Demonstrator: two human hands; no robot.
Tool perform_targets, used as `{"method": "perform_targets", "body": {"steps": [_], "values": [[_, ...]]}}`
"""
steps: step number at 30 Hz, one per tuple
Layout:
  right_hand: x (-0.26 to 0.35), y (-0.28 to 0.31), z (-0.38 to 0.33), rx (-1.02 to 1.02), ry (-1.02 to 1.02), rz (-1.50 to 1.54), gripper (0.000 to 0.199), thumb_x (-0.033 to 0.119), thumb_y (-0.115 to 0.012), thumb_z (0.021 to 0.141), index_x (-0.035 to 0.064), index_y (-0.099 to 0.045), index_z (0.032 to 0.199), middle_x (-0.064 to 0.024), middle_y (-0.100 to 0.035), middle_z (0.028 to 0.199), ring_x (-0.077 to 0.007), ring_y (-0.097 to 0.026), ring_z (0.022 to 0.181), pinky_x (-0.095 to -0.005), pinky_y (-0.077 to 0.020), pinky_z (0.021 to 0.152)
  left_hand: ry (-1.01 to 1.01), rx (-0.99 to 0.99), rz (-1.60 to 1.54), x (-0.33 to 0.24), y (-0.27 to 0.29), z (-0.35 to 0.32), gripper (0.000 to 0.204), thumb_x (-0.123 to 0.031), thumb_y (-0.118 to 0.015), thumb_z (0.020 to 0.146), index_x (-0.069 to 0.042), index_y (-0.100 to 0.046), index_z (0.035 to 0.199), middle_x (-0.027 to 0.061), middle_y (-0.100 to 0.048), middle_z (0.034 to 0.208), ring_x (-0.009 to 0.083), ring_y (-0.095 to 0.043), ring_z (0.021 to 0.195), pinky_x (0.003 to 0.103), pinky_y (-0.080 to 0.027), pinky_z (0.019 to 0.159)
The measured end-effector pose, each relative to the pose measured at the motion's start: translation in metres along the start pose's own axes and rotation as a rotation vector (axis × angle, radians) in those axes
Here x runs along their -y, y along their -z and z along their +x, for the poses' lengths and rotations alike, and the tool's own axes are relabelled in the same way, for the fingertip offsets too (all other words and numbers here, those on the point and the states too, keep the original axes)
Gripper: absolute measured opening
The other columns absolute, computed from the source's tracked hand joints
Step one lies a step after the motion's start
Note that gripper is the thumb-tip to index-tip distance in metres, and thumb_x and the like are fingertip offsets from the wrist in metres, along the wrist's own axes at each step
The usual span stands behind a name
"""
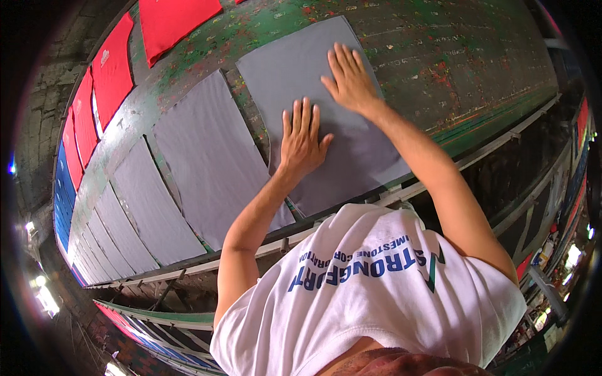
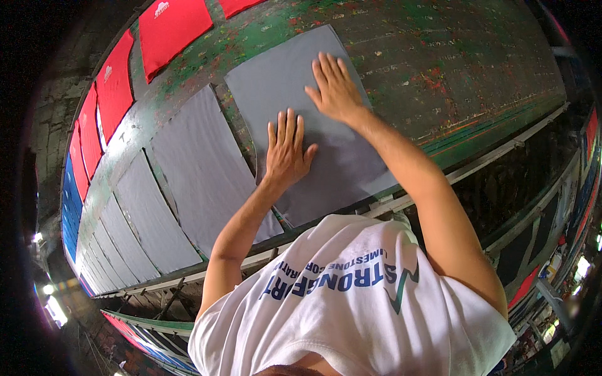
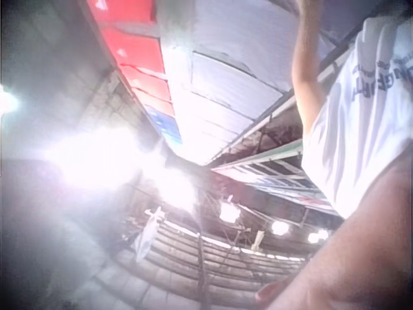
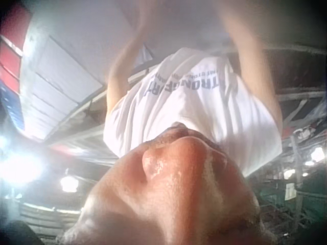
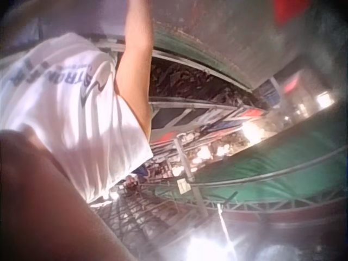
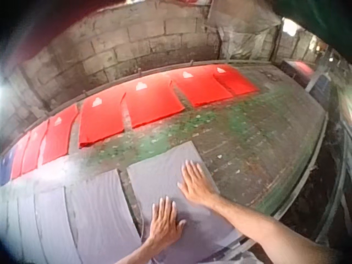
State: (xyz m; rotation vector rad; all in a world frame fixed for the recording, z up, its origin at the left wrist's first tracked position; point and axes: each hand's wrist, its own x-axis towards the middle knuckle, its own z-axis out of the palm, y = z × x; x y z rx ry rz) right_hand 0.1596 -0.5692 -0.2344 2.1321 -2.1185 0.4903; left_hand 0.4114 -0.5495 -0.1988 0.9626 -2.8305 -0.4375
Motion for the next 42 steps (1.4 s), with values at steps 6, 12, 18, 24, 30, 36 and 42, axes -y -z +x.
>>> {"method": "perform_targets", "body": {"steps": [6, 12, 18, 24, 30, 36, 42], "values": [[0.057, 0.068, -0.150, 0.209, -0.120, 0.086, 0.086, 0.056, -0.053, 0.107, -0.0008, -0.030, 0.166, -0.0306, -0.024, 0.173, -0.0465, -0.023, 0.161, -0.0597, -0.0183, 0.131, 0.056, 0.104, 0.002, -0.017, 0.009, -0.095, 0.093, -0.056, -0.067, 0.098, 0.004, -0.035, 0.162, 0.0297, -0.022, 0.173, 0.0473, -0.017, 0.163, 0.065, -0.014, 0.130], [0.060, 0.103, -0.235, 0.255, -0.259, 0.112, 0.099, 0.064, -0.056, 0.103, -0.0027, -0.023, 0.168, -0.0312, -0.016, 0.175, -0.0477, -0.017, 0.162, -0.0606, -0.0166, 0.131, -0.107, 0.213, 0.050, -0.027, 0.021, -0.127, 0.099, -0.062, -0.072, 0.092, -0.001, -0.039, 0.162, 0.0291, -0.024, 0.173, 0.0486, -0.019, 0.162, 0.072, -0.014, 0.127], [0.056, 0.127, -0.280, 0.396, -0.310, 0.130, 0.101, 0.063, -0.058, 0.102, -0.0056, -0.023, 0.167, -0.0290, -0.014, 0.176, -0.0428, -0.015, 0.164, -0.0561, -0.0120, 0.133, -0.526, 0.465, 0.128, -0.040, 0.034, -0.129, 0.085, -0.064, -0.070, 0.093, -0.014, -0.051, 0.159, 0.0161, -0.031, 0.174, 0.0429, -0.026, 0.161, 0.069, -0.023, 0.127], [0.050, 0.158, -0.311, 0.539, -0.245, 0.068, 0.097, 0.068, -0.047, 0.104, -0.0122, -0.040, 0.158, -0.0312, -0.032, 0.170, -0.0414, -0.028, 0.161, -0.0530, -0.0131, 0.134, -0.657, 0.315, 0.050, -0.086, 0.012, -0.074, 0.083, -0.060, -0.065, 0.098, -0.005, -0.049, 0.158, 0.0177, -0.035, 0.172, 0.0451, -0.029, 0.159, 0.068, -0.023, 0.127], [0.004, 0.206, -0.323, 0.330, -0.171, 0.363, 0.066, 0.050, -0.062, 0.104, -0.0073, -0.065, 0.137, -0.0270, -0.057, 0.153, -0.0362, -0.046, 0.151, -0.0507, -0.0261, 0.130, -0.766, 0.496, 0.038, -0.146, -0.009, -0.034, 0.083, -0.050, -0.069, 0.097, -0.001, -0.044, 0.159, 0.0209, -0.034, 0.171, 0.0466, -0.029, 0.159, 0.065, -0.022, 0.129], [-0.108, 0.250, -0.371, -0.111, -0.277, 0.370, 0.038, 0.033, -0.069, 0.102, 0.0036, -0.074, 0.125, -0.0140, -0.070, 0.139, -0.0297, -0.061, 0.135, -0.0453, -0.0425, 0.121, -0.586, 0.275, 0.066, -0.194, 0.000, 0.020, 0.079, -0.053, -0.057, 0.105, 0.000, -0.040, 0.162, 0.0266, -0.033, 0.171, 0.0487, -0.029, 0.158, 0.065, -0.020, 0.129], [-0.230, 0.290, -0.458, -0.311, -0.482, 0.330, 0.033, 0.025, -0.073, 0.098, 0.0026, -0.073, 0.123, -0.0138, -0.072, 0.128, -0.0332, -0.064, 0.123, -0.0467, -0.0489, 0.111, -0.673, 0.038, -0.214, -0.337, -0.046, 0.147, 0.073, -0.055, -0.040, 0.113, 0.001, -0.041, 0.161, 0.0268, -0.039, 0.165, 0.0495, -0.033, 0.155, 0.067, -0.026, 0.126]]}}
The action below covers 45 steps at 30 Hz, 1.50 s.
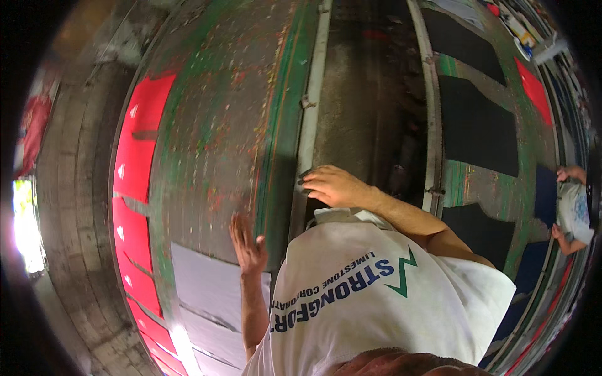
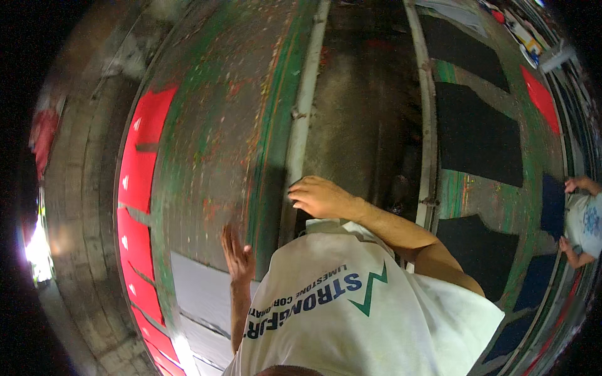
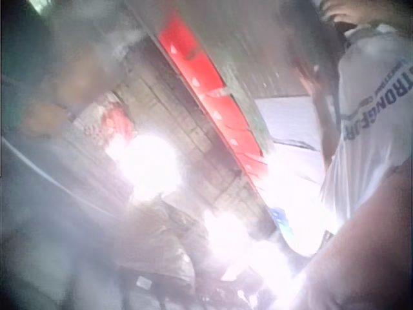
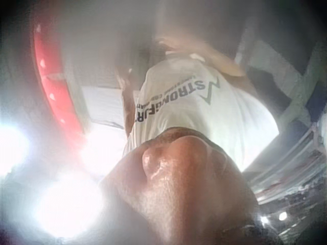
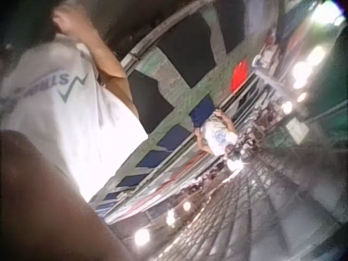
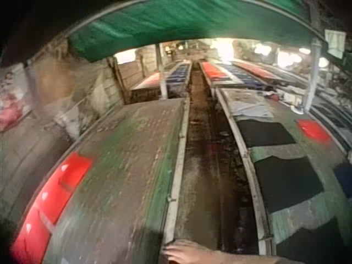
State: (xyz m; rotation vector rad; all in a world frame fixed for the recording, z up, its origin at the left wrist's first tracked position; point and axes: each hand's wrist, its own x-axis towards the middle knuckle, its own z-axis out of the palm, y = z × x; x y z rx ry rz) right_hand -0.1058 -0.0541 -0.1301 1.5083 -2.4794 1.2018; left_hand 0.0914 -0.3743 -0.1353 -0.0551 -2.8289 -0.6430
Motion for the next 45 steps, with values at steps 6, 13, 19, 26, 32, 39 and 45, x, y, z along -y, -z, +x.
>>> {"method": "perform_targets", "body": {"steps": [6, 13, 19, 26, 32, 39, 45], "values": [[-0.066, 0.089, -0.044, -0.046, -0.344, -0.178, 0.033, 0.027, -0.069, 0.103, 0.0030, -0.073, 0.126, -0.0141, -0.072, 0.131, -0.0340, -0.065, 0.125, -0.0461, -0.0503, 0.110, -0.501, 0.215, -0.167, -0.107, -0.064, 0.193, 0.070, -0.054, -0.049, 0.110, -0.002, -0.047, 0.157, 0.0254, -0.044, 0.161, 0.0477, -0.036, 0.154, 0.066, -0.026, 0.127], [-0.093, 0.128, -0.102, -0.114, -0.615, -0.129, 0.030, 0.025, -0.068, 0.101, -0.0001, -0.071, 0.116, -0.0202, -0.072, 0.116, -0.0402, -0.068, 0.111, -0.0513, -0.0521, 0.101, -0.925, 0.394, -0.321, -0.241, -0.125, 0.305, 0.073, -0.060, -0.051, 0.107, -0.001, -0.055, 0.149, 0.0271, -0.047, 0.157, 0.0494, -0.038, 0.152, 0.066, -0.025, 0.128], [-0.112, 0.143, -0.120, -0.202, -0.748, -0.107, 0.032, 0.023, -0.067, 0.101, 0.0023, -0.071, 0.125, -0.0205, -0.072, 0.122, -0.0397, -0.068, 0.115, -0.0512, -0.0528, 0.102, -1.060, 0.434, -0.499, -0.267, -0.170, 0.363, 0.062, -0.050, -0.057, 0.109, -0.004, -0.054, 0.150, 0.0243, -0.044, 0.160, 0.0474, -0.039, 0.152, 0.064, -0.031, 0.126], [-0.159, 0.192, -0.096, -0.335, -0.890, -0.037, 0.039, 0.026, -0.069, 0.103, 0.0024, -0.070, 0.135, -0.0186, -0.071, 0.134, -0.0383, -0.067, 0.125, -0.0478, -0.0522, 0.109, -0.743, 0.705, -0.561, -0.236, -0.226, 0.471, 0.053, -0.024, -0.069, 0.105, -0.002, -0.053, 0.150, 0.0221, -0.046, 0.160, 0.0430, -0.041, 0.151, 0.050, -0.038, 0.124], [-0.257, 0.252, -0.033, -0.470, -0.968, -0.035, 0.037, 0.029, -0.070, 0.101, 0.0056, -0.072, 0.130, -0.0170, -0.073, 0.126, -0.0374, -0.069, 0.117, -0.0465, -0.0540, 0.105, -0.720, 0.648, -0.608, -0.244, -0.283, 0.624, 0.046, -0.020, -0.070, 0.104, -0.003, -0.056, 0.144, 0.0198, -0.053, 0.154, 0.0408, -0.051, 0.143, 0.048, -0.042, 0.121], [-0.364, 0.332, 0.033, -0.461, -0.911, -0.132, 0.036, 0.027, -0.070, 0.102, 0.0025, -0.070, 0.129, -0.0175, -0.073, 0.125, -0.0384, -0.070, 0.115, -0.0478, -0.0553, 0.101, -0.802, 0.655, -0.610, -0.278, -0.320, 0.781, 0.043, -0.013, -0.071, 0.101, -0.002, -0.061, 0.142, 0.0193, -0.060, 0.146, 0.0368, -0.058, 0.136, 0.044, -0.045, 0.118], [-0.433, 0.390, 0.058, -0.393, -0.899, -0.082, 0.035, 0.024, -0.067, 0.104, 0.0035, -0.070, 0.131, -0.0176, -0.073, 0.126, -0.0394, -0.068, 0.119, -0.0489, -0.0542, 0.103, -0.711, 0.684, -0.790, -0.296, -0.354, 0.852, 0.036, -0.011, -0.071, 0.099, 0.003, -0.066, 0.133, 0.0206, -0.066, 0.136, 0.0389, -0.063, 0.126, 0.045, -0.051, 0.110]]}}
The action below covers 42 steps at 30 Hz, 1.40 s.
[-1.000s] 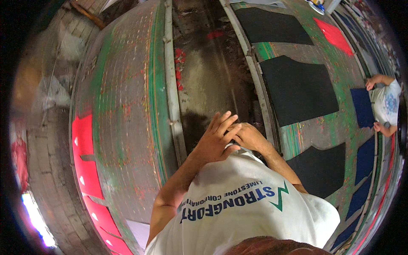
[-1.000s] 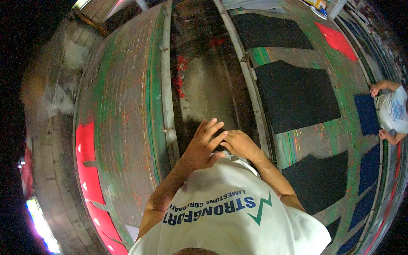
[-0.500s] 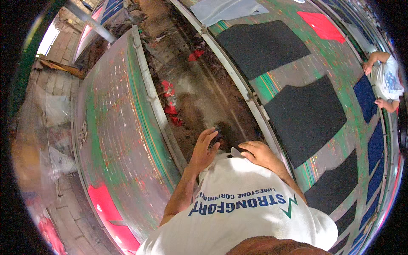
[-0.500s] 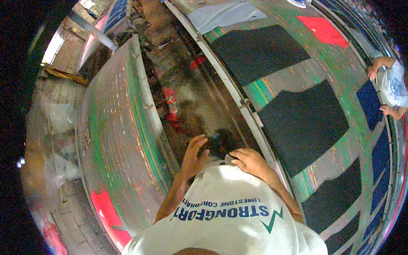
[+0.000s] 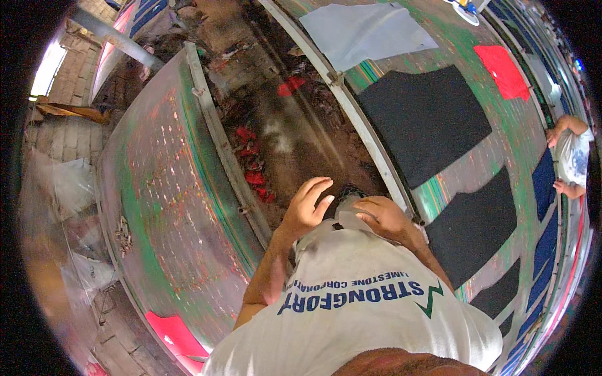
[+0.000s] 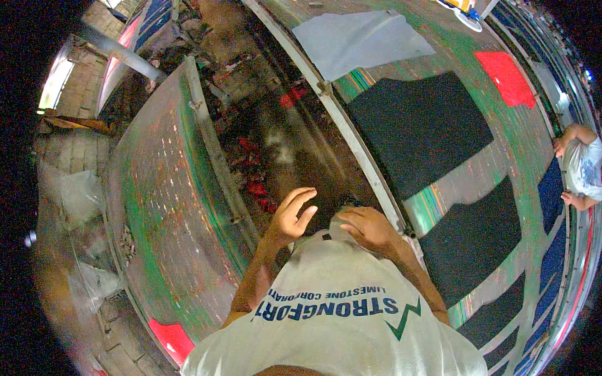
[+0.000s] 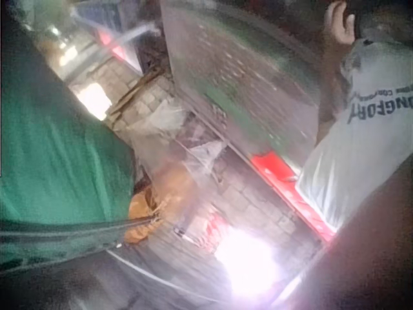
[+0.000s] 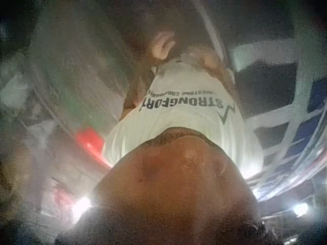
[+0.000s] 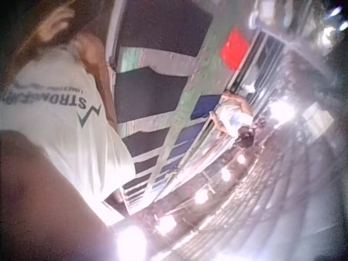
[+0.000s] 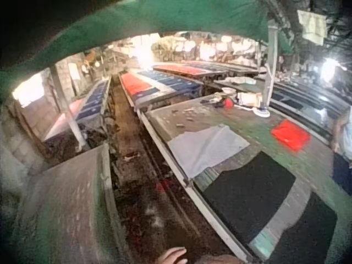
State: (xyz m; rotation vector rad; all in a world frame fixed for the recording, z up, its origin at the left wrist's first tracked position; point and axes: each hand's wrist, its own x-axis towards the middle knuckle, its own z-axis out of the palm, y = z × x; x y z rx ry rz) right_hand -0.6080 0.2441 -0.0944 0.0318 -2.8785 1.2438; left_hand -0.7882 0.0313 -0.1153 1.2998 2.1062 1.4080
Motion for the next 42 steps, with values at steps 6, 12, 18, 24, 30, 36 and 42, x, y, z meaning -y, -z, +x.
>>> {"method": "perform_targets", "body": {"steps": [6, 12, 18, 24, 30, 36, 42], "values": [[-0.035, 0.018, 0.087, -0.139, -0.038, 0.036, 0.025, 0.011, -0.076, 0.096, 0.0031, -0.076, 0.119, -0.0170, -0.077, 0.118, -0.0381, -0.073, 0.107, -0.0458, -0.0593, 0.093, 0.112, 0.109, 0.080, 0.058, 0.028, 0.070, 0.031, -0.013, -0.071, 0.100, 0.000, -0.069, 0.128, 0.0178, -0.068, 0.133, 0.0373, -0.066, 0.123, 0.043, -0.054, 0.105], [-0.074, 0.071, 0.186, -0.414, -0.029, 0.107, 0.018, 0.008, -0.075, 0.095, 0.0009, -0.078, 0.111, -0.0167, -0.079, 0.112, -0.0357, -0.075, 0.103, -0.0455, -0.0601, 0.092, 0.045, 0.120, 0.138, 0.094, 0.087, 0.192, 0.023, -0.012, -0.071, 0.102, -0.001, -0.071, 0.122, 0.0153, -0.071, 0.122, 0.0327, -0.071, 0.109, 0.040, -0.059, 0.092], [-0.096, 0.125, 0.248, -0.645, -0.278, 0.001, 0.032, 0.014, -0.075, 0.097, 0.0010, -0.073, 0.126, -0.0206, -0.075, 0.124, -0.0371, -0.073, 0.112, -0.0438, -0.0577, 0.099, 0.005, 0.142, 0.167, 0.115, 0.133, 0.319, 0.015, -0.011, -0.071, 0.102, -0.003, -0.073, 0.115, 0.0122, -0.073, 0.109, 0.0254, -0.073, 0.093, 0.034, -0.059, 0.079], [-0.112, 0.116, 0.261, -0.690, -0.835, 0.442, 0.057, 0.019, -0.072, 0.103, -0.0036, -0.054, 0.151, -0.0242, -0.069, 0.140, -0.0315, -0.070, 0.125, -0.0417, -0.0543, 0.108, -0.043, 0.160, 0.172, 0.163, 0.146, 0.438, 0.012, -0.010, -0.073, 0.101, -0.002, -0.073, 0.109, 0.0127, -0.075, 0.104, 0.0254, -0.072, 0.086, 0.035, -0.057, 0.075], [-0.115, 0.080, 0.268, -0.947, -0.988, 0.885, 0.066, 0.032, -0.066, 0.109, -0.0034, -0.043, 0.160, -0.0204, -0.063, 0.149, -0.0267, -0.063, 0.133, -0.0375, -0.0492, 0.112, -0.330, 0.131, 0.425, 0.252, 0.147, 0.608, 0.030, -0.012, -0.076, 0.097, 0.001, -0.068, 0.123, 0.0192, -0.067, 0.123, 0.0349, -0.069, 0.101, 0.044, -0.057, 0.090], [-0.111, 0.070, 0.343, -1.214, -1.105, 1.024, 0.069, 0.037, -0.067, 0.109, -0.0030, -0.044, 0.159, -0.0160, -0.067, 0.141, -0.0216, -0.065, 0.126, -0.0361, -0.0515, 0.106, -0.539, 0.245, 0.699, 0.322, 0.118, 0.784, 0.064, -0.025, -0.072, 0.101, -0.012, -0.046, 0.158, 0.0197, -0.043, 0.157, 0.0448, -0.046, 0.138, 0.061, -0.045, 0.111], [-0.137, 0.070, 0.397, -1.240, -1.312, 0.773, 0.054, 0.035, -0.063, 0.110, -0.0031, -0.059, 0.148, -0.0132, -0.075, 0.122, -0.0191, -0.070, 0.104, -0.0353, -0.0544, 0.096, -0.983, 0.538, 0.639, 0.350, 0.086, 0.865, 0.061, -0.025, -0.061, 0.107, -0.022, -0.042, 0.165, 0.0160, -0.026, 0.174, 0.0482, -0.026, 0.157, 0.065, -0.028, 0.126]]}}
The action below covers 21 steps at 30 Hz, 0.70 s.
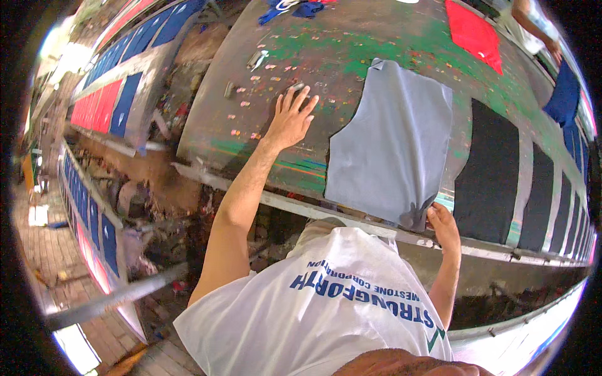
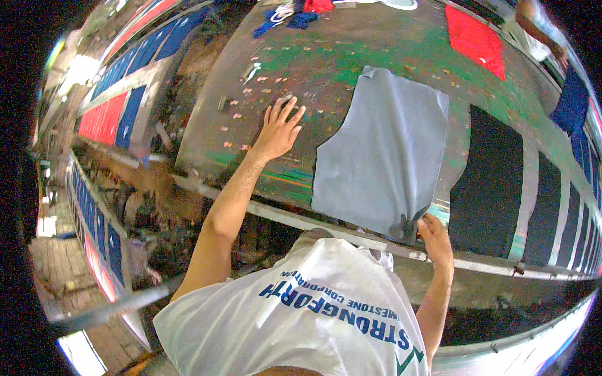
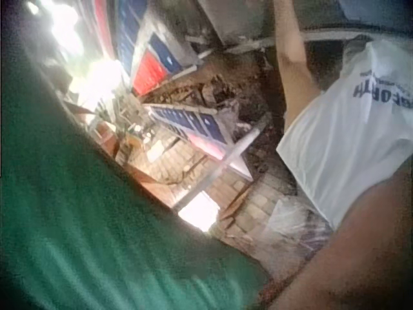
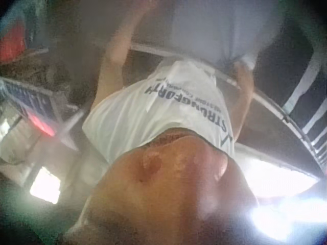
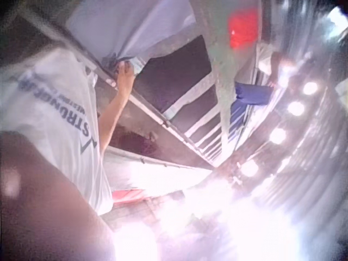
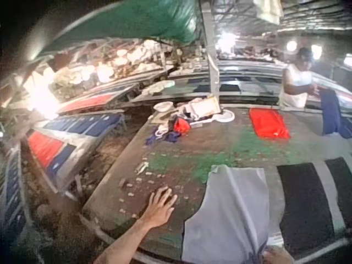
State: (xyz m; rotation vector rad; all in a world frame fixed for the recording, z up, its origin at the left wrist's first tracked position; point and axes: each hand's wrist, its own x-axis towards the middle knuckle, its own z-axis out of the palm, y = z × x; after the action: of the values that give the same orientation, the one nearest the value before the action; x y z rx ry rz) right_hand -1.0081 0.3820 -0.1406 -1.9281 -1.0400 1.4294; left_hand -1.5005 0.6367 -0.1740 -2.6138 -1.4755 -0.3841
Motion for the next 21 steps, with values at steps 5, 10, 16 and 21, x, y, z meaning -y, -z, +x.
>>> {"method": "perform_targets", "body": {"steps": [5, 10, 16, 21], "values": [[0.008, -0.013, 0.006, -0.216, 0.000, -0.263, 0.050, 0.040, -0.071, 0.103, -0.0063, -0.071, 0.122, -0.0166, -0.079, 0.101, -0.0256, -0.074, 0.088, -0.0398, -0.0567, 0.084, -0.068, 0.030, -0.199, 0.010, -0.021, 0.004, 0.055, -0.006, -0.056, 0.104, -0.011, -0.050, 0.158, 0.0222, -0.031, 0.170, 0.0464, -0.031, 0.157, 0.060, -0.029, 0.128], [0.018, -0.032, 0.012, -0.379, 0.015, -0.524, 0.047, 0.040, -0.075, 0.098, -0.0048, -0.073, 0.111, -0.0255, -0.077, 0.101, -0.0436, -0.074, 0.099, -0.0487, -0.0564, 0.086, 0.030, -0.097, -0.324, 0.026, -0.031, 0.022, 0.057, 0.015, -0.058, 0.087, 0.002, -0.059, 0.143, 0.0248, -0.043, 0.161, 0.0454, -0.045, 0.148, 0.051, -0.040, 0.123], [0.023, -0.036, 0.011, -0.416, 0.012, -0.531, 0.041, 0.036, -0.074, 0.096, -0.0045, -0.070, 0.104, -0.0313, -0.073, 0.100, -0.0493, -0.071, 0.101, -0.0548, -0.0536, 0.084, 0.107, -0.257, 0.003, 0.039, -0.034, 0.049, 0.036, -0.010, -0.071, 0.098, -0.006, -0.068, 0.134, 0.0161, -0.060, 0.136, 0.0372, -0.061, 0.115, 0.051, -0.052, 0.099], [0.029, -0.030, 0.005, -0.396, 0.056, -0.516, 0.043, 0.037, -0.072, 0.098, -0.0055, -0.069, 0.104, -0.0318, -0.072, 0.099, -0.0507, -0.070, 0.099, -0.0542, -0.0528, 0.083, 0.207, -0.230, 0.080, 0.057, -0.029, 0.037, 0.023, -0.017, -0.070, 0.099, -0.011, -0.072, 0.121, 0.0131, -0.067, 0.116, 0.0390, -0.061, 0.112, 0.051, -0.052, 0.093]]}}
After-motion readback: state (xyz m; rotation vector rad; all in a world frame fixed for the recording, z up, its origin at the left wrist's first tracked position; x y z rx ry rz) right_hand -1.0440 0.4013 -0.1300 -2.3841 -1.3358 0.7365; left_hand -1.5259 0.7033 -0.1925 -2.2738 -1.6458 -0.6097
